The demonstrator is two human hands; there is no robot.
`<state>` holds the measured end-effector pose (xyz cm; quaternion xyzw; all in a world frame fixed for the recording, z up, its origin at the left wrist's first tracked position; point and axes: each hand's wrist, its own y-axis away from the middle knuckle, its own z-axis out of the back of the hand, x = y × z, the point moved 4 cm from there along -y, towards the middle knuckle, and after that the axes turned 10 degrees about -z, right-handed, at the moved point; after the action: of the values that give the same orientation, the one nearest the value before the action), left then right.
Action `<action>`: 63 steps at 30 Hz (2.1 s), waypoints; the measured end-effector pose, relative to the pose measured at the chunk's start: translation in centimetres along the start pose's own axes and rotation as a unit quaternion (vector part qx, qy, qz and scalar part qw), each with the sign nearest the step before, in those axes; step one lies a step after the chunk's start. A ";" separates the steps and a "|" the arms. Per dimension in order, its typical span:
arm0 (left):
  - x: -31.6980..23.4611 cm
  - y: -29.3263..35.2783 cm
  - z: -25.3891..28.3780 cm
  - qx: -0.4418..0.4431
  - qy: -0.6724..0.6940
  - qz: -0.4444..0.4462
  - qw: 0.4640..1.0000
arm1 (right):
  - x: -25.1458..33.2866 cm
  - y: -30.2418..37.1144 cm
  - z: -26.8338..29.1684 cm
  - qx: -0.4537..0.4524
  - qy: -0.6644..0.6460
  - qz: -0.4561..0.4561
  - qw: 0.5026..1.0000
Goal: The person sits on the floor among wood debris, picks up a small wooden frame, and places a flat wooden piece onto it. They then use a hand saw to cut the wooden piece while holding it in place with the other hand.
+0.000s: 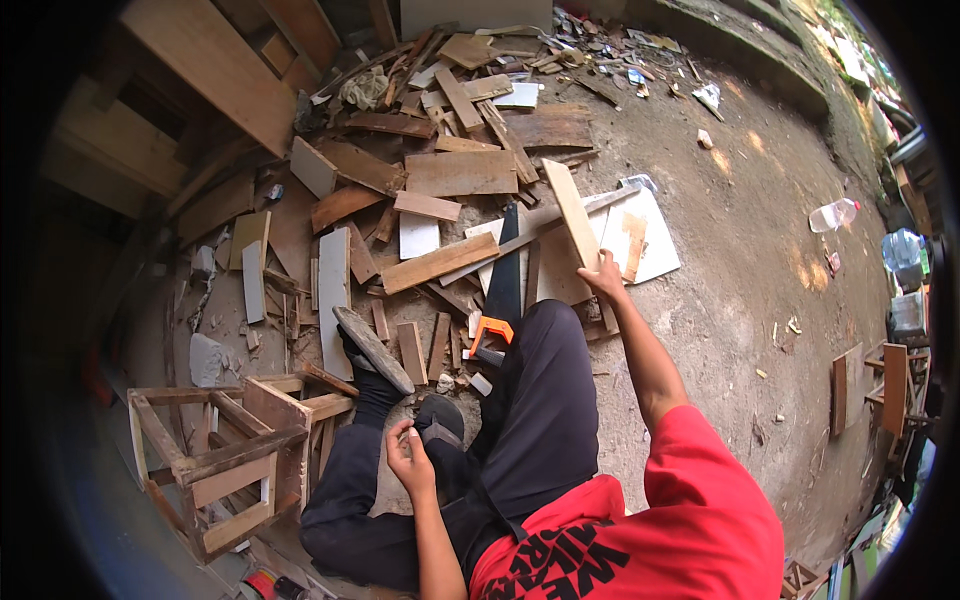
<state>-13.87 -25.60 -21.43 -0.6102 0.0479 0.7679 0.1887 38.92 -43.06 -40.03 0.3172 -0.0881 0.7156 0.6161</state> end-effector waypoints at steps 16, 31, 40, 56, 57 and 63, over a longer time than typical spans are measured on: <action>-11.7 -9.7 4.7 -0.004 0.344 0.015 0.939 | 24.6 38.4 2.2 0.827 -0.479 -0.056 0.288; -12.1 -2.1 13.6 -0.333 0.470 -0.080 0.813 | 21.7 42.6 -0.5 0.702 -0.510 0.006 0.498; -4.3 -0.3 17.0 -0.265 0.509 -0.076 0.815 | 36.3 42.8 8.8 0.405 -0.298 0.453 0.737; -3.8 -0.4 24.7 -0.405 0.428 0.019 0.808 | 62.0 67.2 11.1 0.254 -0.053 0.829 0.496; -3.7 -0.4 24.5 -0.407 0.424 0.029 0.808 | 62.1 67.5 10.9 0.231 -0.035 0.840 0.489; -3.2 -0.7 23.9 -0.369 0.448 0.004 0.815 | 63.4 69.4 11.5 0.192 -0.007 0.860 0.473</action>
<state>-35.03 -18.43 -12.31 -0.9103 -0.1570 0.3708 -0.0962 -24.72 -12.28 23.08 0.1974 -0.1816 0.8831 -0.3850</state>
